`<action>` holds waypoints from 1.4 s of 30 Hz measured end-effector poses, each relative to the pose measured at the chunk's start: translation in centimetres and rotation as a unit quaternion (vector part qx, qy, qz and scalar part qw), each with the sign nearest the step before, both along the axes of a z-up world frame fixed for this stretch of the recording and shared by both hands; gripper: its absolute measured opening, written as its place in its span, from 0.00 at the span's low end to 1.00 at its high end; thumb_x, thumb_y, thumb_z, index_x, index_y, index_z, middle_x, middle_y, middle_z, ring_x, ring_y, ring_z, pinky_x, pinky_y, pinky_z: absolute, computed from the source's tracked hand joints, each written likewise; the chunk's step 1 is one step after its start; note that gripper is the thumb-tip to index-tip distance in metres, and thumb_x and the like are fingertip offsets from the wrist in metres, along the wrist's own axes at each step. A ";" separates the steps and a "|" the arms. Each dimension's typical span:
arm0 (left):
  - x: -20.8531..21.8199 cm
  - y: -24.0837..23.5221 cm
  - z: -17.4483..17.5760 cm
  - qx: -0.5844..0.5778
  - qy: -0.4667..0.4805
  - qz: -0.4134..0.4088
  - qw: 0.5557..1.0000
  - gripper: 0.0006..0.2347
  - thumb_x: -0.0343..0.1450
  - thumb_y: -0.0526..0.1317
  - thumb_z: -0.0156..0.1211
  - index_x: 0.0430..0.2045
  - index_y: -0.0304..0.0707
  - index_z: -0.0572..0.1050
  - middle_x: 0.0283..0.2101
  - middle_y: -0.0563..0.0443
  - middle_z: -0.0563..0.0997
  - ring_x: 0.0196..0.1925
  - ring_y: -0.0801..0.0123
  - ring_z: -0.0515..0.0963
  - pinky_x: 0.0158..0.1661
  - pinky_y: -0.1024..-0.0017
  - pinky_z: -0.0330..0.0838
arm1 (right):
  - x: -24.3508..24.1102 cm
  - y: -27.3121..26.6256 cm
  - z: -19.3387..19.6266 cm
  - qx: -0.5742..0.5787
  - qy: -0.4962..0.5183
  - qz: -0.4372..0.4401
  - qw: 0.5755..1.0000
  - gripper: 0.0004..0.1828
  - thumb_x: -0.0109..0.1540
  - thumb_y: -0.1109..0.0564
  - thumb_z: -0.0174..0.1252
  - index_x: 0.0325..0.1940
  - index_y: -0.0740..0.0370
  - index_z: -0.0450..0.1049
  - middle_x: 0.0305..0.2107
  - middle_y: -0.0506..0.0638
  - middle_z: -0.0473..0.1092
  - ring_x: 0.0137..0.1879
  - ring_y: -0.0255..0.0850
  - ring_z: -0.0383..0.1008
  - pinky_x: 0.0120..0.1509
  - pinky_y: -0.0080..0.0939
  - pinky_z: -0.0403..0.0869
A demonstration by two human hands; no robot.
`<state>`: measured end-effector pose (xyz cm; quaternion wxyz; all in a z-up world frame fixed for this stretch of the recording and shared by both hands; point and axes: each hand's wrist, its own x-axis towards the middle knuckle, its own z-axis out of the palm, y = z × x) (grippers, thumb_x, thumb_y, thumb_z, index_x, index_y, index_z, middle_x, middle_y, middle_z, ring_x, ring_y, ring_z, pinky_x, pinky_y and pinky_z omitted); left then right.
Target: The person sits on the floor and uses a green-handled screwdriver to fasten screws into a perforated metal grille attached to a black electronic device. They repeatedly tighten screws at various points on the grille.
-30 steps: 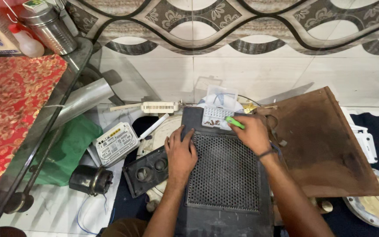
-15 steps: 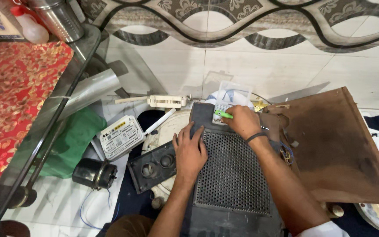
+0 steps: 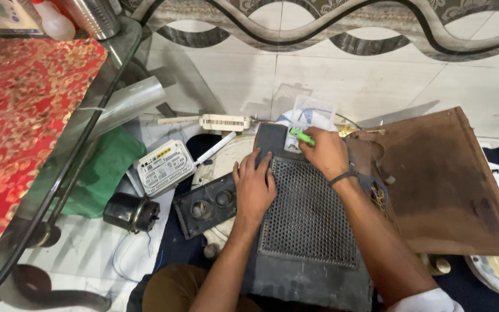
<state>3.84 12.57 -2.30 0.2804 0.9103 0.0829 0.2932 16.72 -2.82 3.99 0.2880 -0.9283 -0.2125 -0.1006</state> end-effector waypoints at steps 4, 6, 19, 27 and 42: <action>-0.4 0.2 -0.6 -0.041 -0.047 -0.030 0.998 0.18 0.70 0.34 0.57 0.57 0.40 0.75 0.62 0.42 0.73 0.67 0.50 0.67 0.69 0.45 0.52 | -3.1 -0.9 0.6 0.103 -0.004 0.030 0.994 0.17 0.59 0.49 0.66 0.46 0.63 0.80 0.31 0.62 0.77 0.38 0.51 0.82 0.42 0.47 0.77; -1.1 0.4 -0.7 -0.090 -0.083 -0.059 0.991 0.18 0.70 0.33 0.56 0.57 0.41 0.74 0.61 0.43 0.75 0.68 0.49 0.69 0.68 0.50 0.57 | -5.7 -1.7 0.2 0.150 0.001 0.059 0.987 0.16 0.60 0.51 0.66 0.45 0.64 0.80 0.30 0.60 0.78 0.36 0.45 0.81 0.40 0.43 0.77; -10.3 1.1 0.4 -0.062 -0.039 -0.228 0.971 0.13 0.66 0.28 0.60 0.43 0.39 0.80 0.51 0.49 0.83 0.63 0.55 0.76 0.71 0.50 0.52 | -18.1 -2.4 -3.6 0.131 0.122 0.101 0.979 0.13 0.55 0.54 0.70 0.33 0.65 0.76 0.16 0.58 0.68 0.20 0.32 0.66 0.26 0.41 0.67; -13.4 2.5 -0.7 -0.121 0.025 -0.308 0.943 0.20 0.63 0.25 0.57 0.50 0.36 0.76 0.52 0.44 0.82 0.59 0.56 0.78 0.73 0.52 0.50 | -21.2 -1.5 -5.4 0.206 0.169 0.117 0.957 0.11 0.57 0.58 0.67 0.42 0.64 0.79 0.25 0.53 0.78 0.30 0.28 0.72 0.34 0.35 0.73; -14.1 4.0 1.2 -0.134 0.158 -0.272 0.940 0.18 0.64 0.29 0.64 0.49 0.45 0.78 0.49 0.57 0.86 0.68 0.64 0.71 0.71 0.39 0.31 | -22.9 -1.3 -9.7 0.163 0.021 0.168 0.972 0.14 0.54 0.64 0.67 0.45 0.64 0.80 0.40 0.57 0.79 0.44 0.50 0.83 0.45 0.43 0.79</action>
